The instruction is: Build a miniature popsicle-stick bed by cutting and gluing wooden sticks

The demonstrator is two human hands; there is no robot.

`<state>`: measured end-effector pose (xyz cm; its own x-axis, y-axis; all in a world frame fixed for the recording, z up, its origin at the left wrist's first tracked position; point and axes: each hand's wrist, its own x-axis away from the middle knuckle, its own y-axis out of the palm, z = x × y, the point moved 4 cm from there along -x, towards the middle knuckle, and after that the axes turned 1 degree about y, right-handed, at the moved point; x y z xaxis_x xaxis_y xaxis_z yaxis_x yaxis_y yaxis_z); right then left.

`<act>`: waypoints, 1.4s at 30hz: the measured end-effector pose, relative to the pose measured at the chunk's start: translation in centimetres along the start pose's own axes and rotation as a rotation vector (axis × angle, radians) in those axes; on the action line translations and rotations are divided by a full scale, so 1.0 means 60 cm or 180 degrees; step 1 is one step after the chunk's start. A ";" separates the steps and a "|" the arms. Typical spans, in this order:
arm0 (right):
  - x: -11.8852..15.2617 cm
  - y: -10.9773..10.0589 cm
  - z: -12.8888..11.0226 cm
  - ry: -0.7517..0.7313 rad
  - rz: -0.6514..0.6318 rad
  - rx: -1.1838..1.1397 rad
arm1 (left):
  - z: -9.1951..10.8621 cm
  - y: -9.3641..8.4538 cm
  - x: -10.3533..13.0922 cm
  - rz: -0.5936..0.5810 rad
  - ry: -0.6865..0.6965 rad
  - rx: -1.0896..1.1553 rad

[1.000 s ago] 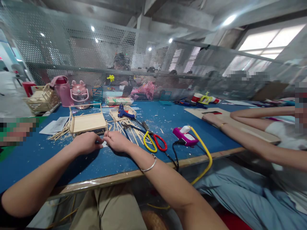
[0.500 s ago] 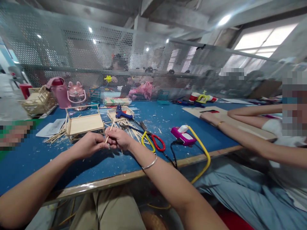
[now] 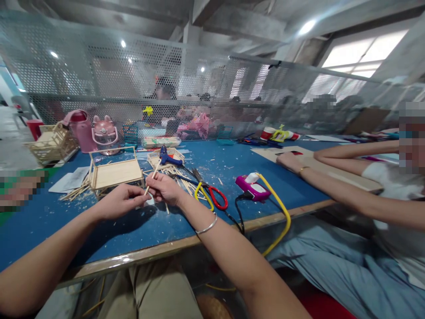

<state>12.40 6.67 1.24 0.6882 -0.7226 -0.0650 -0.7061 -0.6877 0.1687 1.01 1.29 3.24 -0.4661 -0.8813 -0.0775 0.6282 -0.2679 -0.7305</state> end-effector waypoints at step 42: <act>0.034 -0.018 -0.012 0.0350 0.0577 0.1400 | -0.038 -0.004 -0.003 -0.0073 -0.0773 -0.1749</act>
<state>14.70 5.98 1.63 0.5445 -0.8380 0.0354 -0.8033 -0.5331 -0.2654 -0.49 2.43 1.88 -0.2793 -0.9588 0.0523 0.1753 -0.1044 -0.9790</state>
